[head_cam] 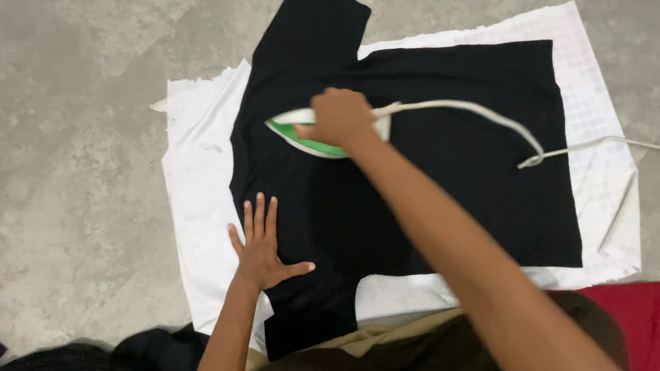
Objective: The person irons a black t-shirt laid out on a white cloth on the floor. They use a green and white iron to smooth the fabric, then fold the shirt and place it on a pile of other black shirts. The person then picks up another black t-shirt, unfolds it, and begins ironing it.
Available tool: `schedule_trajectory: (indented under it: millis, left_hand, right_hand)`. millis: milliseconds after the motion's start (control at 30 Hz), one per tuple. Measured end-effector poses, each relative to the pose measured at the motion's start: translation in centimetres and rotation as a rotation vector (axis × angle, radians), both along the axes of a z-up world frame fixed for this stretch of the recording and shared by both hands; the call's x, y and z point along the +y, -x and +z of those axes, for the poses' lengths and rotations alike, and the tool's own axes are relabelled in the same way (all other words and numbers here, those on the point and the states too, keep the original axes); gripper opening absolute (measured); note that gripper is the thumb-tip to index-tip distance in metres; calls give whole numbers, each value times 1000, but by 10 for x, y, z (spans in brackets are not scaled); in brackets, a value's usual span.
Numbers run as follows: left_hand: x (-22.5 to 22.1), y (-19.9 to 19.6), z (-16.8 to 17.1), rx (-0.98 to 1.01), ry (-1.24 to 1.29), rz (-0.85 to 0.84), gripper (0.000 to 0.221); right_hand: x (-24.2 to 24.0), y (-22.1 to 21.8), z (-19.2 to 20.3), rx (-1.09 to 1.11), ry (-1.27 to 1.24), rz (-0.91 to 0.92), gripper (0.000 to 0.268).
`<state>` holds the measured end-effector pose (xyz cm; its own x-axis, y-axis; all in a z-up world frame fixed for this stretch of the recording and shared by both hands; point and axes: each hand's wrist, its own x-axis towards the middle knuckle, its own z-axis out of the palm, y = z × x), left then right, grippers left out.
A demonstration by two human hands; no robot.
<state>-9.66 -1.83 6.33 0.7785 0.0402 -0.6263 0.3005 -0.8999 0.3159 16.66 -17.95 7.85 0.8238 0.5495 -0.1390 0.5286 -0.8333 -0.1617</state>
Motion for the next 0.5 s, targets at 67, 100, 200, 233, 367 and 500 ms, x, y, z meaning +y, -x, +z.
schedule_trajectory:
  millis: [67,100,200,233,367,500]
  left_hand:
    - [-1,3,-2,-23,7,13,155]
    - [0,3,-1,-19,6,5,155]
    - [-3,3,1,-12,4,3,156]
    - [-3,3,2,-24,18,26,156]
    - [-1,5,-5,-71,4,42,158]
    - [-1,8,-15,-82,17,39,157]
  right_hand:
    - [31,-5,-23,-142,-175,-36,73]
    - [34,-8,-24,-139,-175,-45,73]
    - [21,-21,-28,-163,-142,-53,63]
    - [8,-27,-29,-172,-110,-34,69]
    - [-102,-46,-1,-109,48,-56,68]
    - [-249,-70,18,4,264,-276,73]
